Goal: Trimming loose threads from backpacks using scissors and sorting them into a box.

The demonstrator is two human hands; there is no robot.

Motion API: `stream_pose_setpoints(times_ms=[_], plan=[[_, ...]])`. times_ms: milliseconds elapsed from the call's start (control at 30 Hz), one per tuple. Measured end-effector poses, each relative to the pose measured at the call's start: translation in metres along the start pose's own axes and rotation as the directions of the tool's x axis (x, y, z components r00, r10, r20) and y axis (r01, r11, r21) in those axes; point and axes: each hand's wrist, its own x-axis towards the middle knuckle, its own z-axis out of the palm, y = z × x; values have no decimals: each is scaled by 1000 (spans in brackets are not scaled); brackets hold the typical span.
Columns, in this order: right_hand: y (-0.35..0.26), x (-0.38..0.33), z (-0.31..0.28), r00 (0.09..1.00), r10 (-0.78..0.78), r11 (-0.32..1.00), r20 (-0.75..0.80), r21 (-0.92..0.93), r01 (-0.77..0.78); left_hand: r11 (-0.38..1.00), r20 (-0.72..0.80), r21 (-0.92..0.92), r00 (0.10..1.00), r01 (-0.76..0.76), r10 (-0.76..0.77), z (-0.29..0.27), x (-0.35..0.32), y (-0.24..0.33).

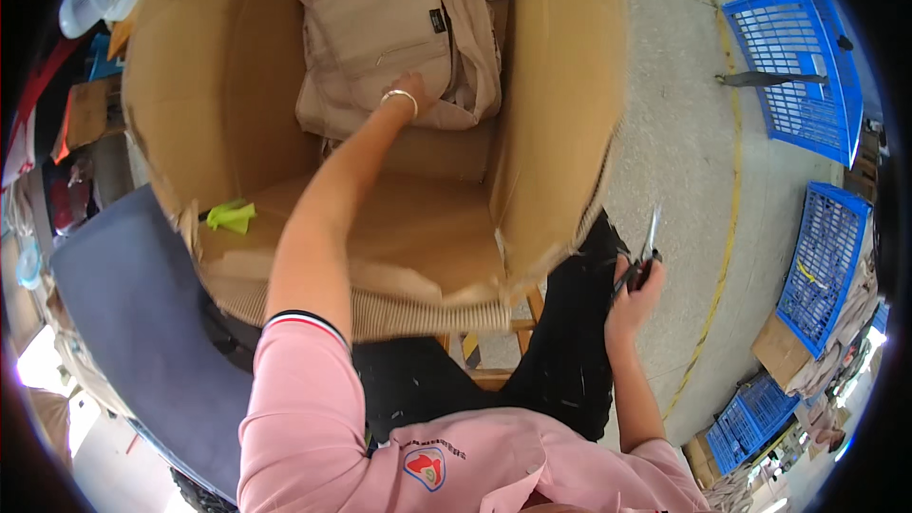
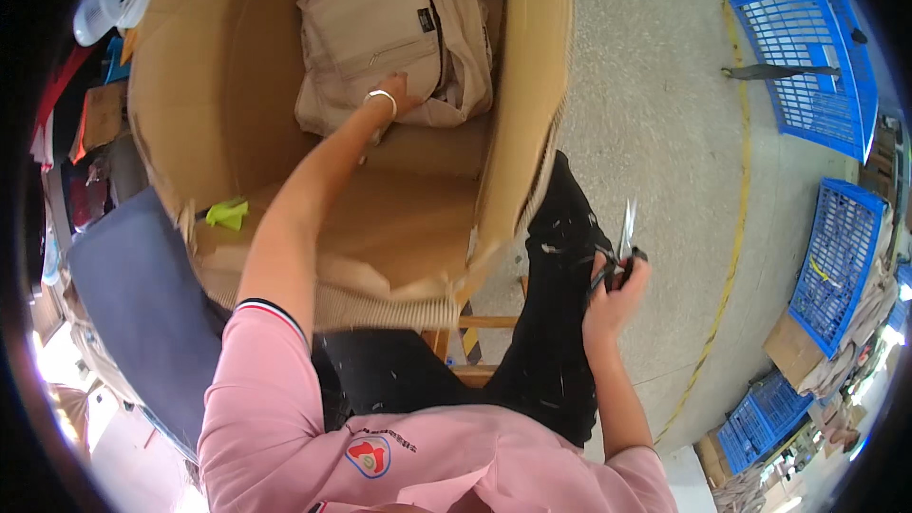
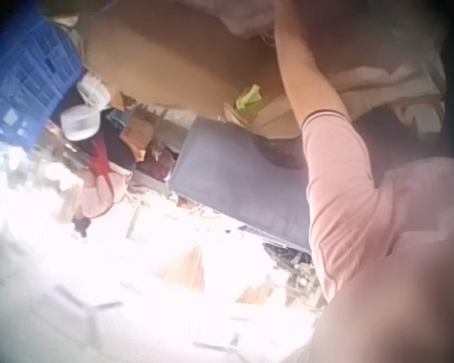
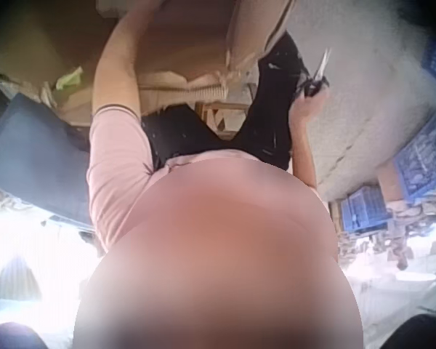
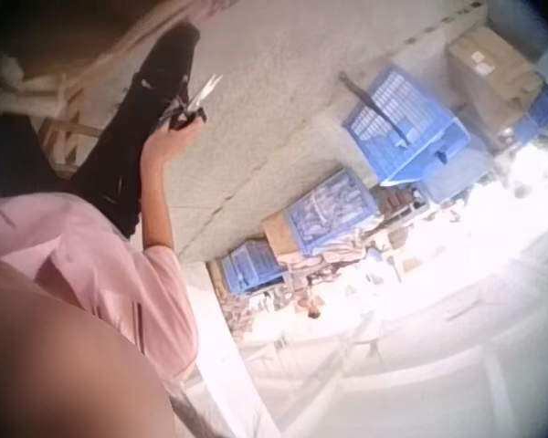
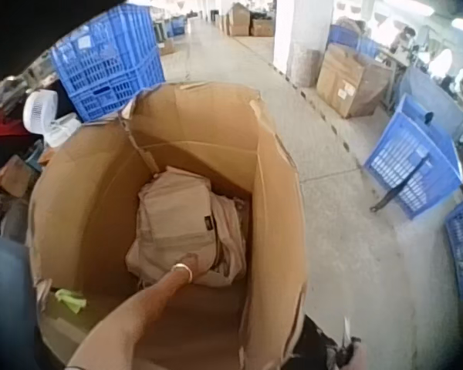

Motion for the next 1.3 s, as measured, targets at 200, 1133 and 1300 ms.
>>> stream_pose_setpoints(times_ms=[200,1133,1300], plan=[[10,-1,-3,998,55,998,26,10,-56,986,-328,-13,931,165,-160,91,58,30],[0,-20,-27,993,55,932,109,351,-90,930,-906,-24,401,-368,135,-249,-496,28],[-37,-50,-88,966,29,715,256,671,-199,716,-670,230,426,-659,608,-162,-579,82]])
